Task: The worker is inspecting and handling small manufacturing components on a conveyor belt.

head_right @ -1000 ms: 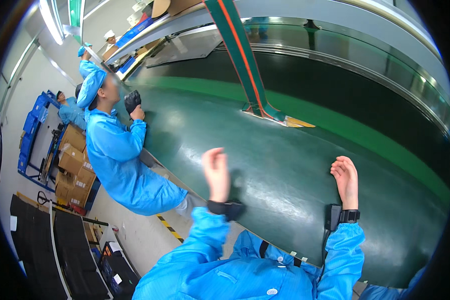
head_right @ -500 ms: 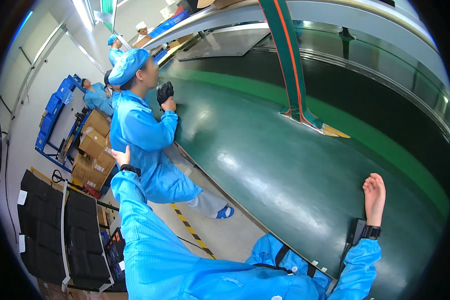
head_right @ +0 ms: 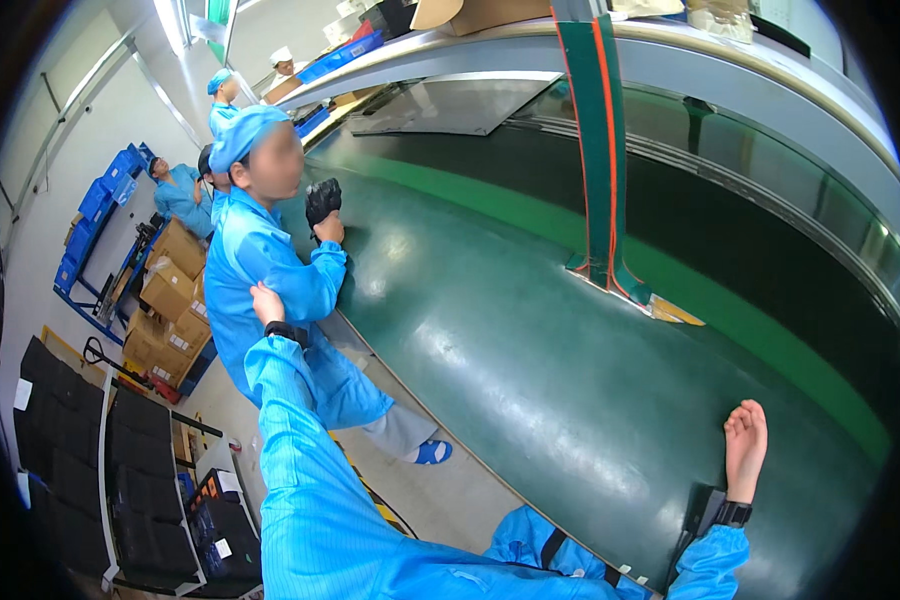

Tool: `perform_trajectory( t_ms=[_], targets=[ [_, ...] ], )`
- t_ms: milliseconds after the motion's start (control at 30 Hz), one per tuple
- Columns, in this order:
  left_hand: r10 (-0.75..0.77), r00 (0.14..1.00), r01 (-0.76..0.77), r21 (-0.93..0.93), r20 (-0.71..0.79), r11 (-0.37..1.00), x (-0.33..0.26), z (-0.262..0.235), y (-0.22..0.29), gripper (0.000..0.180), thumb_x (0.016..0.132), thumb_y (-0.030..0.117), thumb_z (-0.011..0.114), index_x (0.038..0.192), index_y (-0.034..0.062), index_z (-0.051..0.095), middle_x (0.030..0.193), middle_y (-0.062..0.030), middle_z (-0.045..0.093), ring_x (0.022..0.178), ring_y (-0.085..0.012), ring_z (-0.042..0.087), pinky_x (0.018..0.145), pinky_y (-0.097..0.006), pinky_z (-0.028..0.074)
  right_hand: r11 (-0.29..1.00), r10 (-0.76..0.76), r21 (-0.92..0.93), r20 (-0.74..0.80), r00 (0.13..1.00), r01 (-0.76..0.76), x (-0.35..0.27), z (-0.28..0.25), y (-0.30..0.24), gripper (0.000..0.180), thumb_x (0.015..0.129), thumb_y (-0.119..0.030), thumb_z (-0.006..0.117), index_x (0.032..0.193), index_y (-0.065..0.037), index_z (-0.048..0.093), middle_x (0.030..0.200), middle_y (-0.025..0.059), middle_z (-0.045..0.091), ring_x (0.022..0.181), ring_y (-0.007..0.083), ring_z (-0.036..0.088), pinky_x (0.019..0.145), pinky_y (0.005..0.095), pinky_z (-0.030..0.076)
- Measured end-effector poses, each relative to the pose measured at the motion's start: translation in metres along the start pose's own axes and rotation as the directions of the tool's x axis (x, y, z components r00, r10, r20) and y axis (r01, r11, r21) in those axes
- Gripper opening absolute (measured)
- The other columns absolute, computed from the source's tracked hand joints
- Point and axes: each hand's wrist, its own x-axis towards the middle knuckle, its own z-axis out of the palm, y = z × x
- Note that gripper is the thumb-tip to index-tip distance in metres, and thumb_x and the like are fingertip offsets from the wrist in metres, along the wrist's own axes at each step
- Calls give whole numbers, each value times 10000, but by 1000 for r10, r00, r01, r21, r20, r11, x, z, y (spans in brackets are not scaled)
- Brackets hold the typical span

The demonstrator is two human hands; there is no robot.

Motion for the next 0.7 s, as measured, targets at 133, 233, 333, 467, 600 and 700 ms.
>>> perform_trajectory(
  t_ms=[133, 233, 333, 467, 600, 700],
  targets=[
    [-81, 991, 87, 53, -103, 995, -16, -19, 18, 392, 988, 380, 341, 959, 22, 496, 854, -310, 624, 825, -508, 586, 693, -590, 449, 1000, 6, 6, 5, 1000, -6, 0, -4, 1, 278, 944, -205, 508, 1141, -11, 535, 940, 33, 568, 850, 116, 535, 768, 243, 439],
    [-60, 979, 68, 37, -195, 997, 2, -28, 2, 429, 990, 387, 330, 914, 8, 517, 843, -305, 622, 819, -508, 578, 694, -588, 442, 1000, -5, -9, -32, 999, 5, 2, -8, 7, 299, 946, -220, 507, 1161, -14, 525, 953, 30, 567, 861, 115, 535, 774, 246, 443],
    [-46, 969, 42, -23, -244, 999, -4, -35, 4, 439, 990, 377, 347, 882, -5, 535, 839, -317, 609, 812, -519, 560, 687, -584, 427, 999, -8, -38, -31, 999, 7, 1, -9, 4, 292, 943, -230, 509, 1142, -16, 522, 922, 30, 553, 844, 114, 522, 758, 245, 438],
    [-40, 951, -1, -129, -307, 992, 2, -48, -11, 440, 993, 343, 366, 871, -39, 548, 860, -324, 599, 823, -521, 545, 689, -557, 421, 1000, 19, -26, 60, 998, -17, 3, -13, 1, 294, 958, -209, 499, 1170, -8, 520, 948, 27, 551, 882, 106, 531, 799, 234, 445],
    [-79, 943, 34, -142, -323, 989, 2, -59, -14, 456, 997, 344, 356, 875, -48, 554, 873, -322, 598, 832, -517, 545, 700, -548, 424, 998, 17, -55, -2, 1000, -17, 5, -10, 5, 292, 953, -220, 499, 1152, -6, 513, 925, 28, 536, 865, 106, 513, 781, 235, 431],
    [-87, 934, 39, -142, -346, 989, -4, -68, -22, 462, 998, 351, 355, 883, -46, 561, 878, -317, 602, 840, -515, 546, 703, -542, 425, 998, 13, -63, -46, 999, -16, 5, -9, 4, 283, 948, -227, 499, 1130, -10, 512, 900, 28, 524, 847, 107, 497, 765, 237, 418]
  ],
)
